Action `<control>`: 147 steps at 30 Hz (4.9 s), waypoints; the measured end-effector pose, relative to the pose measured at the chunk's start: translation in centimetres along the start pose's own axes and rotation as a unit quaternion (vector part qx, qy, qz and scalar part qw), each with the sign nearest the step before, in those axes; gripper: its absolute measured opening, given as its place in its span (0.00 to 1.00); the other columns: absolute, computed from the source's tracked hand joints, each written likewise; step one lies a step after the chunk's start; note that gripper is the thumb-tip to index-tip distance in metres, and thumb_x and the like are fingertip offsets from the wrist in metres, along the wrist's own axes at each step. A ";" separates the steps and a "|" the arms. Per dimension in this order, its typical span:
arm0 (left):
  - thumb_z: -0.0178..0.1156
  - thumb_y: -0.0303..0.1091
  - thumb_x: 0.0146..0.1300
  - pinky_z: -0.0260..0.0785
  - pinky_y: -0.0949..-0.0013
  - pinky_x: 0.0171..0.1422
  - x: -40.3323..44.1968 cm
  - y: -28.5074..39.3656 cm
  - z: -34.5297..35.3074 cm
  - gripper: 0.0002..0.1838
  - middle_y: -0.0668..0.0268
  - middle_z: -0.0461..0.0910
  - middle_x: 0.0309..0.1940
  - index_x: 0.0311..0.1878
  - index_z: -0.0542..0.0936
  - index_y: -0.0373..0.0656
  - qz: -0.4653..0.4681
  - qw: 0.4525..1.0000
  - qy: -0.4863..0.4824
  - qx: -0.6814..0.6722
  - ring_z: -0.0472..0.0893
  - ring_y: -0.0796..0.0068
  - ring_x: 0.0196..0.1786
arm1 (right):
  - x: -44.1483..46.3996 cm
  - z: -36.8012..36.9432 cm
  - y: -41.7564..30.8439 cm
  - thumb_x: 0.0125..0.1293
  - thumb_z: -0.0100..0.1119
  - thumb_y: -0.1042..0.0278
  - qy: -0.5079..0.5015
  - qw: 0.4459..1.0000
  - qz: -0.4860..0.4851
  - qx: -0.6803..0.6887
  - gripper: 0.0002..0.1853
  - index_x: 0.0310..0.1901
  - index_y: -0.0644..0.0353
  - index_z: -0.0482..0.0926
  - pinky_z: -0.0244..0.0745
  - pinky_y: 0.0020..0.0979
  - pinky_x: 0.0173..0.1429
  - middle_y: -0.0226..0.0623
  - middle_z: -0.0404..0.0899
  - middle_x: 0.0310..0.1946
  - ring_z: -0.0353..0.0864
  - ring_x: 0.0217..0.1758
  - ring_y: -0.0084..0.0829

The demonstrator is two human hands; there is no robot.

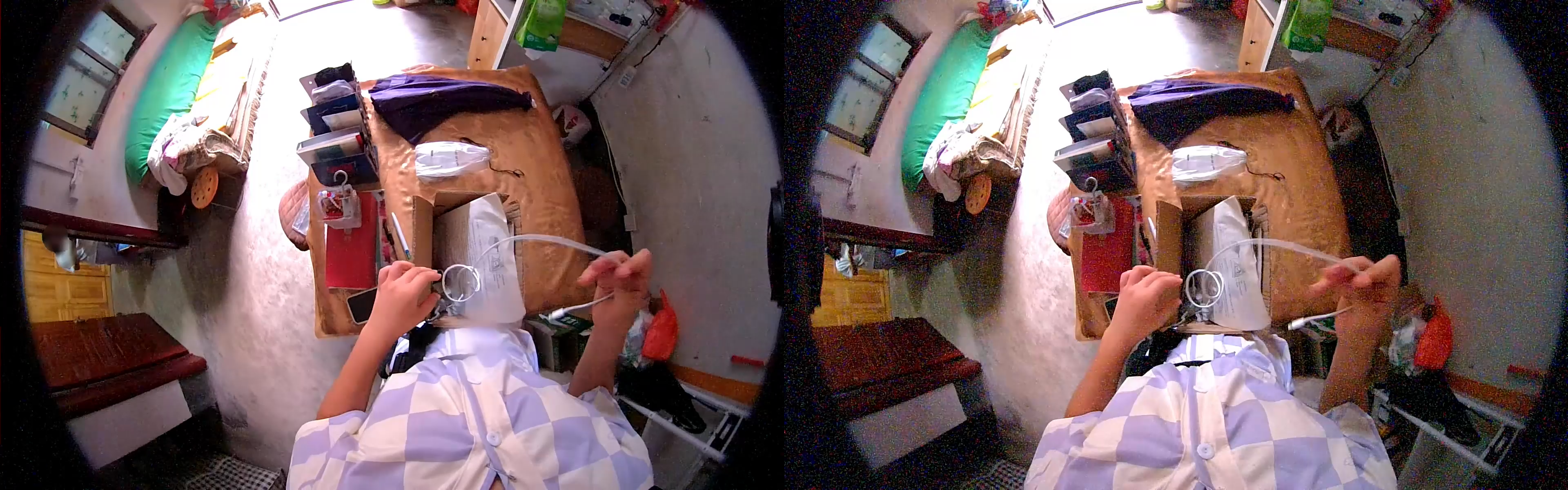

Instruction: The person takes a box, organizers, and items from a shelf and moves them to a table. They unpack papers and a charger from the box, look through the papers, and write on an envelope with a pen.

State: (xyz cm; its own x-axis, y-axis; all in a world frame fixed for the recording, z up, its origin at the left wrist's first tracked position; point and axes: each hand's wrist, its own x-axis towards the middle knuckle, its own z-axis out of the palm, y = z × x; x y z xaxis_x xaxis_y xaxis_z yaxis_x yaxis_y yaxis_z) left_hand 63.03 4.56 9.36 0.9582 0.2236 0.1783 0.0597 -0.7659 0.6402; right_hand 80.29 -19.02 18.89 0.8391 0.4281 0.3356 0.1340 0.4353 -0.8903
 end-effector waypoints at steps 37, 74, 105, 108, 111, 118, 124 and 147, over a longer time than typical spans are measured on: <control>0.50 0.24 0.55 0.67 0.69 0.32 4.3 2.2 -2.3 0.04 0.57 0.74 0.23 0.33 0.73 0.37 0.015 0.933 -0.079 -0.350 0.75 0.63 0.27 | 7.3 2.1 -6.4 0.56 0.55 0.63 -0.125 0.981 -0.001 0.148 0.11 0.32 0.59 0.66 0.73 0.48 0.46 0.54 0.71 0.43 0.75 0.45 0.49; 0.60 0.29 0.46 0.64 0.61 0.50 3.0 1.2 1.1 0.19 0.54 0.73 0.40 0.43 0.69 0.38 0.086 0.961 -0.210 -0.155 0.72 0.55 0.45 | -1.0 9.1 5.7 0.64 0.43 0.55 -0.118 0.854 0.262 0.434 0.10 0.32 0.51 0.66 0.54 0.25 0.31 0.27 0.56 0.19 0.56 0.24 0.24; 0.51 0.27 0.58 0.64 0.69 0.53 1.5 5.5 -0.5 0.22 0.63 0.68 0.47 0.55 0.58 0.41 -0.161 0.787 -0.126 -0.583 0.70 0.74 0.51 | -1.3 7.3 5.1 0.60 0.52 0.61 -0.115 0.930 0.259 0.234 0.09 0.33 0.58 0.70 0.60 0.40 0.59 0.48 0.67 0.52 0.66 0.56 0.38; 0.53 0.21 0.55 0.69 0.70 0.47 1.1 6.4 -0.7 0.24 0.61 0.70 0.43 0.55 0.58 0.42 -0.146 0.773 -0.145 -0.600 0.75 0.75 0.43 | -1.8 7.7 4.8 0.58 0.55 0.63 -0.126 0.924 0.307 0.190 0.10 0.34 0.59 0.70 0.63 0.39 0.57 0.50 0.69 0.49 0.66 0.56 0.40; 0.61 0.25 0.48 0.71 0.74 0.35 1.1 6.5 -2.3 0.26 0.65 0.75 0.31 0.51 0.63 0.39 -0.181 0.735 -0.232 -0.611 0.77 0.76 0.32 | -2.0 7.5 5.2 0.56 0.58 0.67 -0.146 0.909 0.324 0.218 0.09 0.35 0.60 0.70 0.67 0.40 0.54 0.50 0.71 0.46 0.70 0.53 0.42; 0.62 0.25 0.41 0.70 0.75 0.36 0.1 4.6 -4.0 0.17 0.67 0.75 0.29 0.38 0.69 0.40 -0.169 0.813 -0.151 -0.536 0.76 0.78 0.29 | 0.8 9.7 4.7 0.55 0.57 0.75 -0.179 0.911 0.270 0.253 0.09 0.30 0.59 0.64 0.71 0.40 0.49 0.48 0.74 0.38 0.76 0.44 0.40; 0.62 0.24 0.43 0.67 0.81 0.30 -1.2 4.2 -5.8 0.23 0.68 0.71 0.33 0.45 0.67 0.39 -0.182 0.790 -0.053 -0.583 0.73 0.83 0.30 | 1.2 13.2 6.1 0.51 0.64 0.67 -0.275 0.893 0.298 0.193 0.11 0.31 0.61 0.72 0.70 0.30 0.47 0.46 0.74 0.39 0.75 0.43 0.32; 0.55 0.49 0.53 0.71 0.70 0.22 -4.1 2.9 -7.8 0.24 0.56 0.74 0.30 0.46 0.66 0.42 -0.168 0.543 -0.115 -0.815 0.77 0.67 0.28 | 6.1 14.7 7.1 0.60 0.50 0.57 -0.168 0.854 0.386 0.305 0.13 0.34 0.58 0.75 0.72 0.37 0.45 0.41 0.77 0.38 0.77 0.43 0.38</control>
State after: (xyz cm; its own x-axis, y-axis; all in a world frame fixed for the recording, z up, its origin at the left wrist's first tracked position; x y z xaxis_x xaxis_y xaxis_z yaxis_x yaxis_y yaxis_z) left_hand 57.13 6.13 16.33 0.9906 -0.0396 -0.1313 0.0954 0.8869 0.4521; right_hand 78.58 -1.68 19.11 0.3412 0.9324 -0.1188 -0.7765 0.2084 -0.5946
